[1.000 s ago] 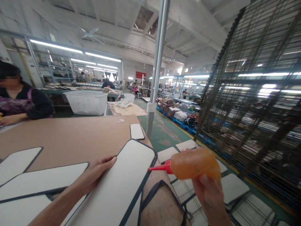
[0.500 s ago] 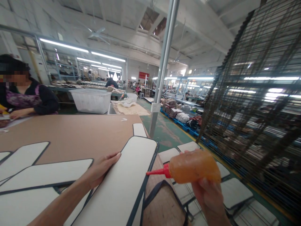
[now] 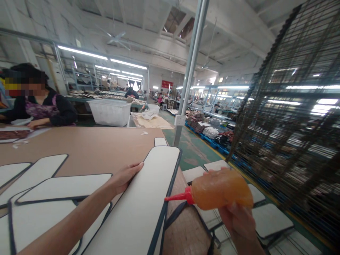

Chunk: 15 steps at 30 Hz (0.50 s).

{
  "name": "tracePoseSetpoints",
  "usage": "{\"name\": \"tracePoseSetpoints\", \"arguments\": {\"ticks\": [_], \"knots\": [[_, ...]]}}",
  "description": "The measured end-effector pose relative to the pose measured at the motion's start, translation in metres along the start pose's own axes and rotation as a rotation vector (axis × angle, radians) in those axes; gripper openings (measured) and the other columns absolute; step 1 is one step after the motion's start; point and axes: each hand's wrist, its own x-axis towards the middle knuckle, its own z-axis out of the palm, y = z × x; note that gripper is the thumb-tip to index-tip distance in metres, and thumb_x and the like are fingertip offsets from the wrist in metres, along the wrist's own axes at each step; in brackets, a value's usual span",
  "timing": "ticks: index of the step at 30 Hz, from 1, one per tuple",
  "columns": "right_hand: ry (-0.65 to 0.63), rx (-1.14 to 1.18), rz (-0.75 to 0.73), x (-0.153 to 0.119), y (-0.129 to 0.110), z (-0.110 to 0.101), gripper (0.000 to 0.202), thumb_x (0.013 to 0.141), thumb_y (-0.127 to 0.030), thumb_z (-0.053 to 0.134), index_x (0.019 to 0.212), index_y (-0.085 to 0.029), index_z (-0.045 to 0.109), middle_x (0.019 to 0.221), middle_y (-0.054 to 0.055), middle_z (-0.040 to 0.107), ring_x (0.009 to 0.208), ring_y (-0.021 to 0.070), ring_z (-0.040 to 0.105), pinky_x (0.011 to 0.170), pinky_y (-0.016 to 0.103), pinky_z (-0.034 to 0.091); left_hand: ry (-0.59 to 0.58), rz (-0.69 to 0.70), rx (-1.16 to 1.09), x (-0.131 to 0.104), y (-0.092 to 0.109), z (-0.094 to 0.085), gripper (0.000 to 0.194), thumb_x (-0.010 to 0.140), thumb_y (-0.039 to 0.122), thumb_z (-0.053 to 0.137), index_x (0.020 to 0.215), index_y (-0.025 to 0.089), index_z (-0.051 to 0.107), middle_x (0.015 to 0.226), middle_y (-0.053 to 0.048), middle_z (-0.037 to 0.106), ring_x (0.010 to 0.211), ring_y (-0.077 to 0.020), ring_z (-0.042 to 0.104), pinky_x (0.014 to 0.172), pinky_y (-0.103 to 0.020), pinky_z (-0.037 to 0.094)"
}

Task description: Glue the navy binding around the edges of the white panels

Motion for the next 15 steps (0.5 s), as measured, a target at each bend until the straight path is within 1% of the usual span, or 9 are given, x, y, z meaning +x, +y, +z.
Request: {"name": "tracePoseSetpoints", "arguments": {"ticks": [3,6,10,13,15], "knots": [[-0.017,0.026,-0.003,-0.001,-0.002,0.000,0.067,0.064,-0.036,0.076,0.126,-0.025,0.053,0.107,0.013,0.069,0.103,0.0377,0.062,0.085,0.056,0.049,0.030,-0.006,0.001,0.002,0.005,0.005,0.023,0.075,0.030,0.069,0.093,0.015,0.066,0.068,-0.006,0.074,0.057,-0.0215,0.068,0.054,-0.030,0.056],[-0.026,0.066,0.008,-0.003,-0.003,0.000,0.065,0.065,-0.034,0.075,0.126,-0.026,0.053,0.110,0.013,0.068,0.107,0.0367,0.060,0.088,0.056,0.048,0.038,-0.004,0.004,0.002,0.011,0.010,0.016,0.080,0.025,0.064,0.091,0.014,0.065,0.064,-0.006,0.073,0.053,-0.0199,0.067,0.052,-0.029,0.055],[-0.083,0.079,-0.010,-0.003,-0.001,-0.007,0.063,0.066,-0.034,0.074,0.125,-0.029,0.053,0.113,0.012,0.067,0.105,0.0367,0.061,0.086,0.055,0.050,0.038,0.006,0.004,0.006,0.015,0.014,0.012,0.084,0.020,0.058,0.089,0.012,0.064,0.063,-0.006,0.072,0.053,-0.0179,0.066,0.052,-0.027,0.054],[-0.124,0.063,0.017,-0.005,-0.001,-0.014,0.061,0.067,-0.035,0.074,0.125,-0.030,0.053,0.113,0.012,0.067,0.105,0.0359,0.061,0.086,0.054,0.050,0.050,0.007,0.005,0.012,0.017,0.016,0.009,0.084,0.019,0.057,0.086,0.013,0.063,0.062,-0.005,0.071,0.055,-0.0175,0.066,0.052,-0.026,0.054],[-0.094,0.038,0.020,-0.007,-0.001,-0.014,0.063,0.066,-0.037,0.075,0.125,-0.029,0.053,0.113,0.012,0.067,0.105,0.0349,0.061,0.087,0.052,0.050,0.064,0.002,0.008,0.016,0.018,0.017,0.009,0.085,0.018,0.056,0.085,0.013,0.063,0.061,-0.005,0.071,0.054,-0.0174,0.066,0.051,-0.026,0.054]]}}
